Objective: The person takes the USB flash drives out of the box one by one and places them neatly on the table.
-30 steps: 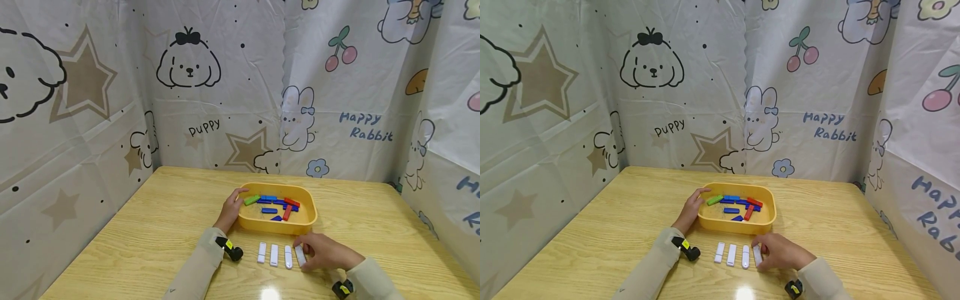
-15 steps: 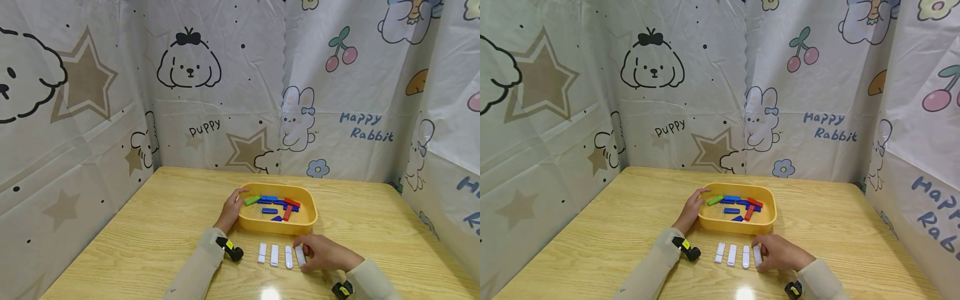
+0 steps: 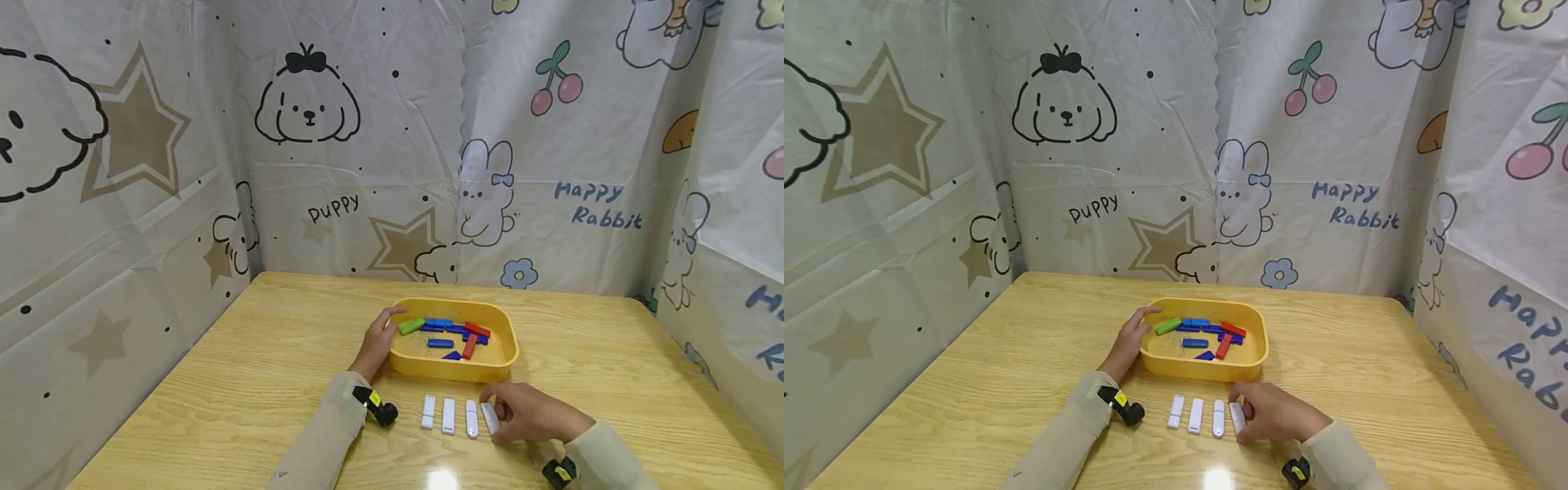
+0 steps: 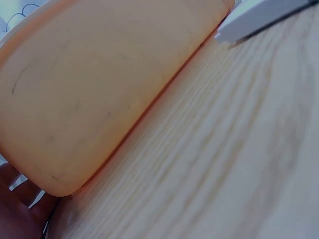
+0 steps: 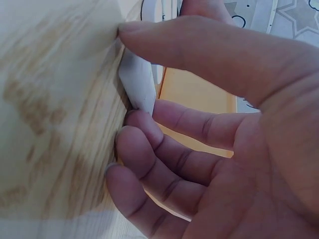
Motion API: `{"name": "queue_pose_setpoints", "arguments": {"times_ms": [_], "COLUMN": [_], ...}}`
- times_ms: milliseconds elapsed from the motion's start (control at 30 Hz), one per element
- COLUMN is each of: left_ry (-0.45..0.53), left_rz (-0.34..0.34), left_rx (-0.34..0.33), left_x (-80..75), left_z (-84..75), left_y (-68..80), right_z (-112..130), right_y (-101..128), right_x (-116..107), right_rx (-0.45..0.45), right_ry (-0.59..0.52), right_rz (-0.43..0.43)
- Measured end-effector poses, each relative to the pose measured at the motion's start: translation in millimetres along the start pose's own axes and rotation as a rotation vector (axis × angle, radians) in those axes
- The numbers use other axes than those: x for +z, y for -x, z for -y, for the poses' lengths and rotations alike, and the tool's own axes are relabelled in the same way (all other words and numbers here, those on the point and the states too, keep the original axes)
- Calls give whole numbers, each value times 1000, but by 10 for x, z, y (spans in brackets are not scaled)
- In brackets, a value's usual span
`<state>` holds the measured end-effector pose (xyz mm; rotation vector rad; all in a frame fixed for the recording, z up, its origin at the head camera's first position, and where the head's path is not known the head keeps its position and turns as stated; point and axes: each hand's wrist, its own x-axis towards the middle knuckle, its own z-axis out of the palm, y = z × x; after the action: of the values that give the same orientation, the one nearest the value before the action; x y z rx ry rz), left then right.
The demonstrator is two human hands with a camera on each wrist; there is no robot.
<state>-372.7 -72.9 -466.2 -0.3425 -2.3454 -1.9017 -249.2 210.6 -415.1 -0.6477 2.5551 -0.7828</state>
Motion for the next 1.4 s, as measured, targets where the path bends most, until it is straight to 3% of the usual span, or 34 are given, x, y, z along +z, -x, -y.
{"name": "queue_pose_setpoints", "arguments": {"times_ms": [267, 333, 567, 667, 1400], "left_ry": [-23, -24, -1, 19, -13], "left_rz": [14, 13, 18, 13, -17], "left_rx": [22, 23, 9, 19, 25], "left_x": [-50, -55, -24, -16, -3], "left_z": [-408, -449, -96, -23, -8], "left_y": [225, 249, 52, 20, 11], "right_z": [6, 11, 17, 12, 16], "right_y": [6, 10, 18, 13, 21], "right_x": [3, 7, 7, 10, 17], "right_rx": [9, 17, 21, 26, 23], "right_ry": [-5, -12, -27, -35, -51], "right_rz": [-11, -15, -18, -18, -23]}}
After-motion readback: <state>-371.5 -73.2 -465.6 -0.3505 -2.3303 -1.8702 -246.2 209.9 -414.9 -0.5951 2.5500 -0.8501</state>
